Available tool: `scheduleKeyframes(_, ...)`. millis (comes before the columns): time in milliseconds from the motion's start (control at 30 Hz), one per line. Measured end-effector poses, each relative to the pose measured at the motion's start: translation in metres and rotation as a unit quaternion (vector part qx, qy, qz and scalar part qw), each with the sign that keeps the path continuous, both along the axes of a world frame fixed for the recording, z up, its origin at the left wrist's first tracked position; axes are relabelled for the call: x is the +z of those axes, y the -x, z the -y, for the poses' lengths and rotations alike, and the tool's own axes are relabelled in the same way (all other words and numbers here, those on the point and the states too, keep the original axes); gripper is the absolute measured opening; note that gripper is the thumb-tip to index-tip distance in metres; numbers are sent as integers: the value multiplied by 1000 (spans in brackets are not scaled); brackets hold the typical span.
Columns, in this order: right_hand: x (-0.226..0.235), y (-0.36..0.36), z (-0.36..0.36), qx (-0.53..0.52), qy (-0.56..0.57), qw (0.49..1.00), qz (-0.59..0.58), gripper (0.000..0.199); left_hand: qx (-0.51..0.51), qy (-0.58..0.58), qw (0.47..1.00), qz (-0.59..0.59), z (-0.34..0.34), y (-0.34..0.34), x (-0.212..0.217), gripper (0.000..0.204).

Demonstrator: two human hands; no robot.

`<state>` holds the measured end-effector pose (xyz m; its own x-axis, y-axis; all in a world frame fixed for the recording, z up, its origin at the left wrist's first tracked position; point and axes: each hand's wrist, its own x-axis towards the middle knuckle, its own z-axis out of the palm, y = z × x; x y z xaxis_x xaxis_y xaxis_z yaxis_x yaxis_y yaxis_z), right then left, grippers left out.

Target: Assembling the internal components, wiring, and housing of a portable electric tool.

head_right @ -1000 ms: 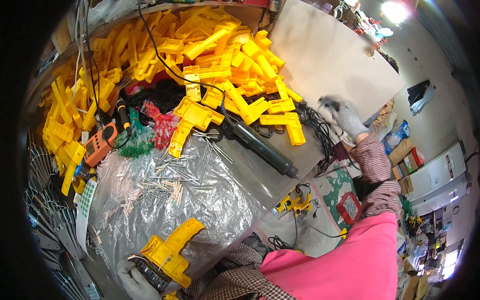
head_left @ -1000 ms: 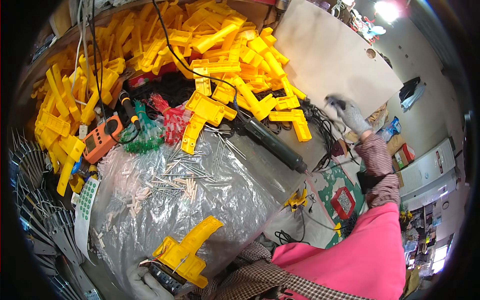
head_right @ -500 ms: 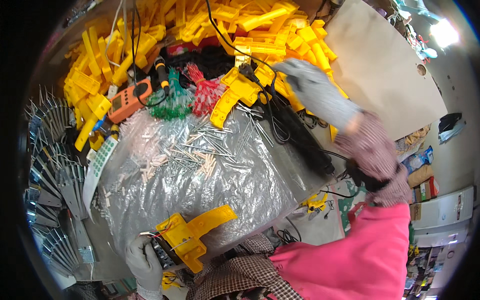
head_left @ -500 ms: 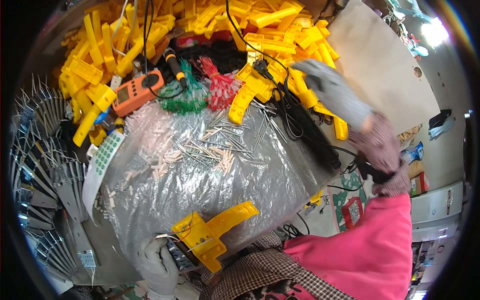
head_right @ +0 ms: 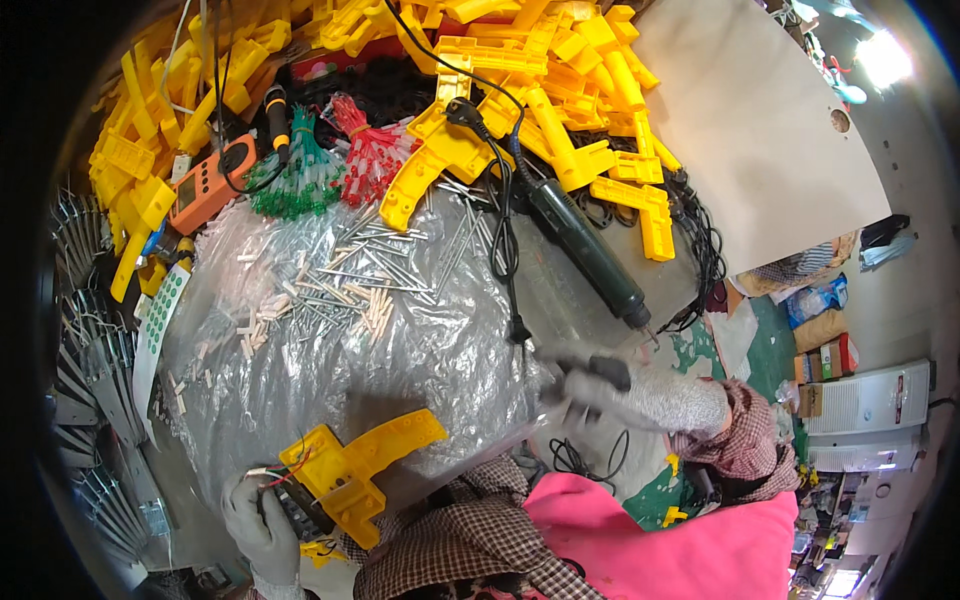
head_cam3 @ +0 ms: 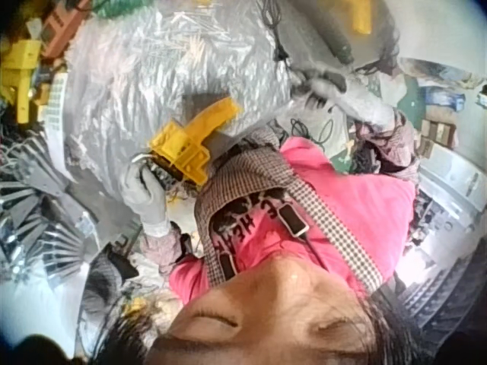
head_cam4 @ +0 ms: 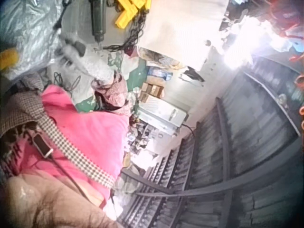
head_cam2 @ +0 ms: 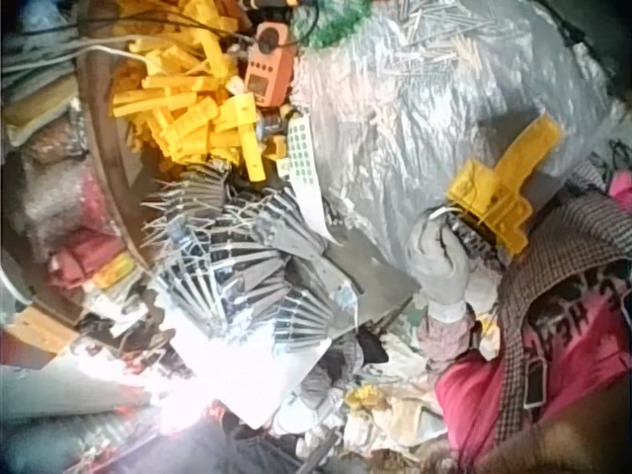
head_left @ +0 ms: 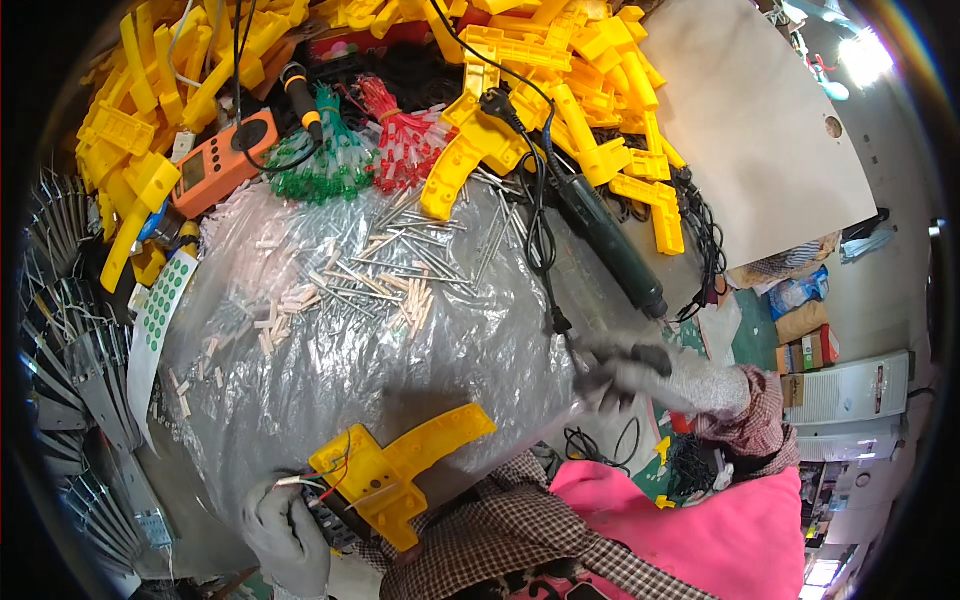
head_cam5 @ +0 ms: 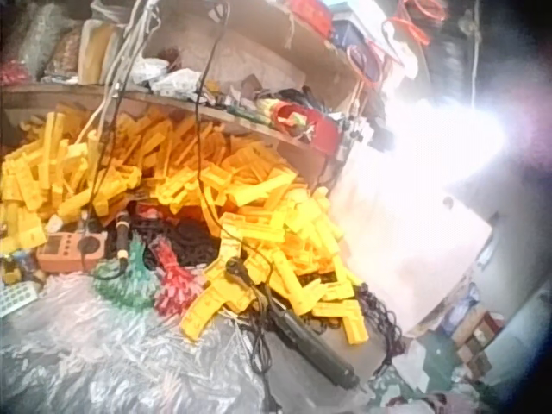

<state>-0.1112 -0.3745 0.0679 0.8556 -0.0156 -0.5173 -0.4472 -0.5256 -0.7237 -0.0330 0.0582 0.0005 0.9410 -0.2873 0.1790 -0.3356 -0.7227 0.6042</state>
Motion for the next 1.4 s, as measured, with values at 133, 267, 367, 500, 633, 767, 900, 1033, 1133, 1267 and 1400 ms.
scheduleKeyframes(133, 25, -34, -2, 290, 323, 877, 204, 59, -30, 8, 1000, -1, 4, -9, -3, 14)
scheduleKeyframes(267, 26, -52, -53, 366, 268, 856, 249, 62, -35, -26, 998, 37, -2, -9, -1, 25)
scheduleKeyframes(367, 12, -90, -92, 365, 230, 847, 312, 50, -45, -19, 998, 51, -1, -11, -2, 25)
scheduleKeyframes(500, -21, -125, -79, 501, 170, 794, 299, 40, -56, 14, 998, 38, 2, -12, -6, 25)
scheduleKeyframes(633, -25, -129, -75, 502, 103, 822, 246, 40, -41, 10, 999, 11, 8, -13, 4, 18)
scheduleKeyframes(767, -15, -127, -75, 531, 111, 807, 234, 38, -32, -9, 999, 21, 4, -12, 0, 21)
scheduleKeyframes(900, -16, -132, -78, 495, 184, 794, 302, 34, -38, 10, 999, 20, 6, -15, 2, 22)
scheduleKeyframes(1033, 10, -149, -110, 176, -47, 947, 265, 19, -68, 69, 995, 3, -2, -32, 21, 27)
scheduleKeyframes(1133, 6, -146, -134, 155, -10, 949, 274, 20, -10, 230, 940, -251, 30, -72, 61, 28)
scheduleKeyframes(1267, -12, -141, -142, 226, 121, 927, 273, 24, -111, 405, 798, -432, 72, -104, 51, 32)
scheduleKeyframes(1400, -23, -148, -158, 83, -301, 945, 95, 23, -83, 408, 836, -357, 79, -101, 48, 35)
